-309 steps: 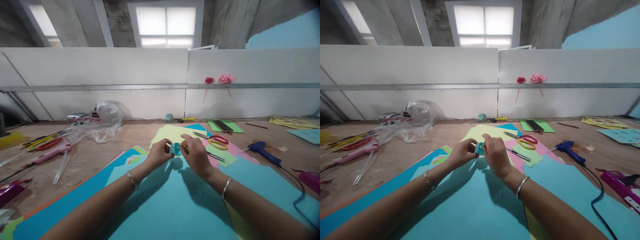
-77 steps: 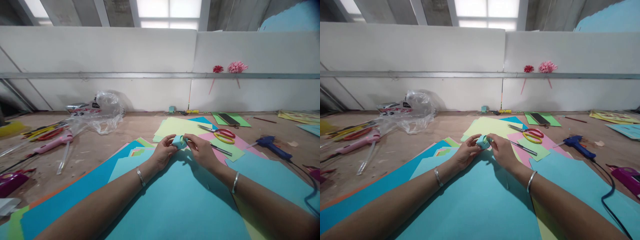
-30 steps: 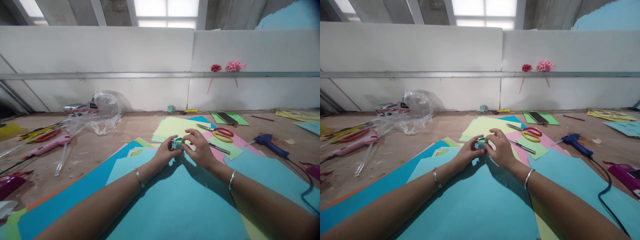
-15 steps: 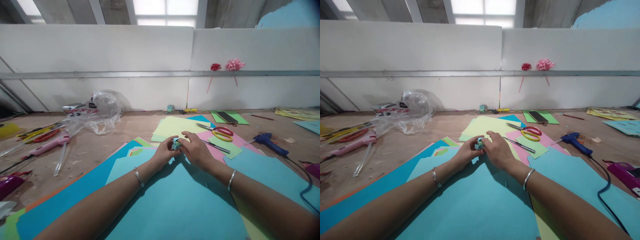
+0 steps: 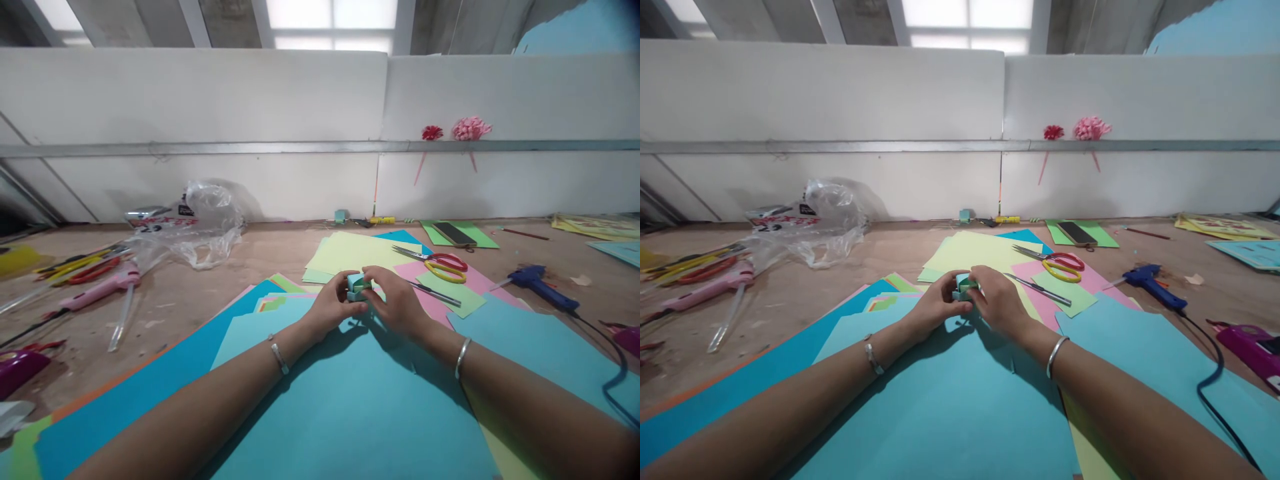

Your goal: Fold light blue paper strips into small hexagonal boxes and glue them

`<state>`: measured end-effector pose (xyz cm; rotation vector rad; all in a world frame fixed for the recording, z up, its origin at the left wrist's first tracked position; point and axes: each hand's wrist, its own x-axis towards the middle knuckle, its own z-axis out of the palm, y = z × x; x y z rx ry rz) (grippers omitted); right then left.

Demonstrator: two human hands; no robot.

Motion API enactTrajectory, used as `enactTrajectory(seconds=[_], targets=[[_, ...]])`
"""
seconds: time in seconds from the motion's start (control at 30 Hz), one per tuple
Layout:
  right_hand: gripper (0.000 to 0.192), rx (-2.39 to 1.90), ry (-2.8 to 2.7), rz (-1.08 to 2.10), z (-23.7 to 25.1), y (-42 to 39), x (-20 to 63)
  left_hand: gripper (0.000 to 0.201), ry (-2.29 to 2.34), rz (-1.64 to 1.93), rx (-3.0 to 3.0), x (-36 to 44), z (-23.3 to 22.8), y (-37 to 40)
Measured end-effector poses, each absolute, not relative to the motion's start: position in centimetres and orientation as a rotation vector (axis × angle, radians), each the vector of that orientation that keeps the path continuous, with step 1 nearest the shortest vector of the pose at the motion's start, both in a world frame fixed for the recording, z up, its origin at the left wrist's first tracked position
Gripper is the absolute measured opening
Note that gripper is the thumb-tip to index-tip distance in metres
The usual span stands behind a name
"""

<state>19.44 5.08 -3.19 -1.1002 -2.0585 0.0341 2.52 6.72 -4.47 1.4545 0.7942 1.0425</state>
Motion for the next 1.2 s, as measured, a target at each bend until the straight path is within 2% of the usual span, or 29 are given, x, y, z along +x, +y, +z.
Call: enactTrajectory(seconds=[0.1, 0.23, 0.53, 0.7, 0.8, 0.97, 1.13, 1.2], targets=[[0.029, -1.119, -1.921, 0.243, -3.23, 5.22, 19.57, 0.045, 0.821, 1.07, 1.479, 2.54, -4.2, 6.5], [0.021, -1.121, -1.868, 0.416, -2.85, 5.18, 19.5, 0.032, 0.809, 1.091, 1.462, 2.52, -3.91, 6.31], [0.011, -1.15, -1.877, 0.418, -2.34, 5.02, 19.44, 0.039, 0.759, 1.053, 1.368, 2.41, -4.14, 6.33], [0.016, -1.141, -1.866, 0.424, -2.49, 5.23, 19.56, 0.042, 0.754, 1.048, 1.315, 2.42, -4.42, 6.42], [0.024, -1.092, -1.881, 0.309, -2.69, 5.31, 19.74, 0.042, 0.799, 1.078, 1.234, 2.5, -4.55, 6.5], [0.014, -1.029, -2.087, -0.192, -3.04, 5.36, 19.99, 0.038, 0.813, 1.099, 1.17, 2.67, -4.31, 6.49], [0.024, -1.156, -2.27, -0.205, -3.19, 5.42, 19.71, 0.046, 0.818, 1.073, 1.139, 2.75, -4.33, 6.55], [0.023, -1.153, -2.3, -0.181, -3.26, 5.45, 19.57, 0.045, 0.831, 1.069, 1.183, 2.71, -4.48, 6.64]])
